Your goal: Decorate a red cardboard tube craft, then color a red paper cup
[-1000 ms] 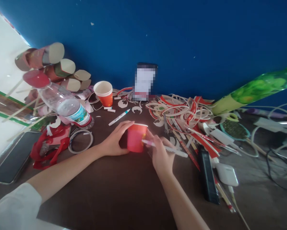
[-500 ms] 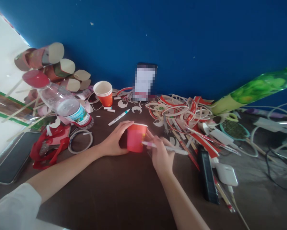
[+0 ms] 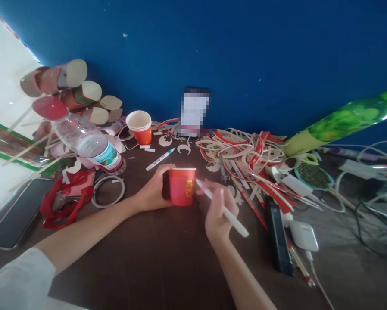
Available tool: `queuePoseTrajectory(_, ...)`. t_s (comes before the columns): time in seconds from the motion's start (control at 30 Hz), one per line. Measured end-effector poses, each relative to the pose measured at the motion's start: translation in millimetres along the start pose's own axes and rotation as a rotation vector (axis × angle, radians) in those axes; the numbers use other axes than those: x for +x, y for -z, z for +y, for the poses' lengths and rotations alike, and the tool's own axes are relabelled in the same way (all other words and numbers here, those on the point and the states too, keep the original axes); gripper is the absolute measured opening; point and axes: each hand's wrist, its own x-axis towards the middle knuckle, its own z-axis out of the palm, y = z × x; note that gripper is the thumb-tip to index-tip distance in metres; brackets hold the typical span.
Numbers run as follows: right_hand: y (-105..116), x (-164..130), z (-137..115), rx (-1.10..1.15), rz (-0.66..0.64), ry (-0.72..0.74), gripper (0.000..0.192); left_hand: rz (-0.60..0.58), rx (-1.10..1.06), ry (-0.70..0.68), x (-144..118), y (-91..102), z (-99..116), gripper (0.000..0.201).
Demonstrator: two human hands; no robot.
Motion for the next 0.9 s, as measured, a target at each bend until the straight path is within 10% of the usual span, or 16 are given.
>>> queuePoseTrajectory(0.17,-4.5,-17.8,-6.6,-0.055,-0.104,0.167,0.013,0.001,0.038,0.015,-0.7,-0.9,-0.3,0.099)
queuePoseTrajectory(0.9,-6.2,-24.3,2.8,-0.138,-0.138,0.199,0.017,0.031,0.056,0.07,0.8,-0.5,6.2,0.095)
